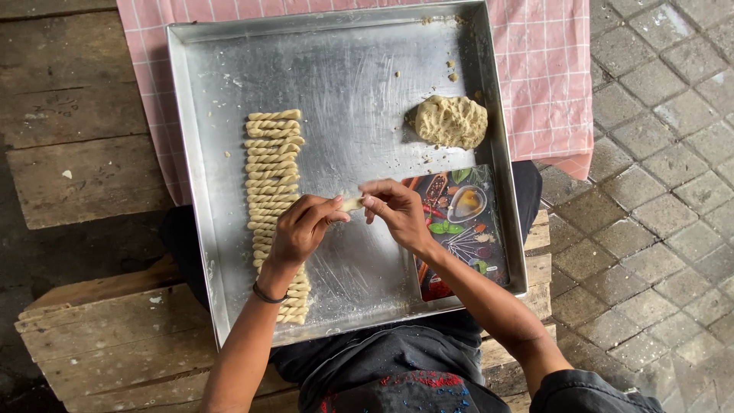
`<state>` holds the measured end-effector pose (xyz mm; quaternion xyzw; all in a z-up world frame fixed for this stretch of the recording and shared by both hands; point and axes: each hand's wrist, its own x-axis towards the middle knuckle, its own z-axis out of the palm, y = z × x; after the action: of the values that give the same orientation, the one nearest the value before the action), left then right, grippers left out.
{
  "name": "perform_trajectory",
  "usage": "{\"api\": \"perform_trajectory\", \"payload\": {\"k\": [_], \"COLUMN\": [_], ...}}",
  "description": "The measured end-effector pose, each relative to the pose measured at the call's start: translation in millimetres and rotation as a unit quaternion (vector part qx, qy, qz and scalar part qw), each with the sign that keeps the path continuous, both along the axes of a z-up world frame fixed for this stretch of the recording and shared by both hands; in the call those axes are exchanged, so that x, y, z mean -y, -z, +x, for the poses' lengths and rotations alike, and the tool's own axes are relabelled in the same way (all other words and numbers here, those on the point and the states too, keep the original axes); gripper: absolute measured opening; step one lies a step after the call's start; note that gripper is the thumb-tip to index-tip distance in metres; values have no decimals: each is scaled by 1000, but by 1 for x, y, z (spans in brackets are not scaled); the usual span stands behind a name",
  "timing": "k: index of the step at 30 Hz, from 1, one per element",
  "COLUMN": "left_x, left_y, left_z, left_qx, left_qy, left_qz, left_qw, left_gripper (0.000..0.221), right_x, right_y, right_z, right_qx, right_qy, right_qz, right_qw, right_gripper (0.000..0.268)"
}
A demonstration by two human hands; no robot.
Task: Rolling and twisting small pieces of dough into braided strips and arranging them on a metal tray.
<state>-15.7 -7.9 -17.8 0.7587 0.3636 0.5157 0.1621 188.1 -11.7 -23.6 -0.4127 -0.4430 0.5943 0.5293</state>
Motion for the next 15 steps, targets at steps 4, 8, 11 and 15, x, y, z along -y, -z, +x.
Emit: {"api": "perform_trajectory", "payload": {"k": [4, 8, 11, 15], "left_x": [1, 1, -1, 4], "left_y": [1, -4, -19, -13], "left_z": [2, 7, 7, 7], "left_qx": [49, 117, 128, 201], "left_qy": [4, 10, 18, 19], "left_qz": [-71, -129, -144, -248], "left_qw": [996, 985, 981, 947], "left_gripper": [14, 26, 15, 12], "right_x": [3, 3, 3, 3], "right_y": [14, 17, 7, -8], "right_z": [4, 7, 4, 2], "right_qx": [6, 15, 44, 92], "right_qy": [8, 14, 33, 21], "right_qz": [24, 12, -1, 15], "right_qw": [1000, 1000, 998, 995], "right_gripper": [8, 10, 12, 19]}}
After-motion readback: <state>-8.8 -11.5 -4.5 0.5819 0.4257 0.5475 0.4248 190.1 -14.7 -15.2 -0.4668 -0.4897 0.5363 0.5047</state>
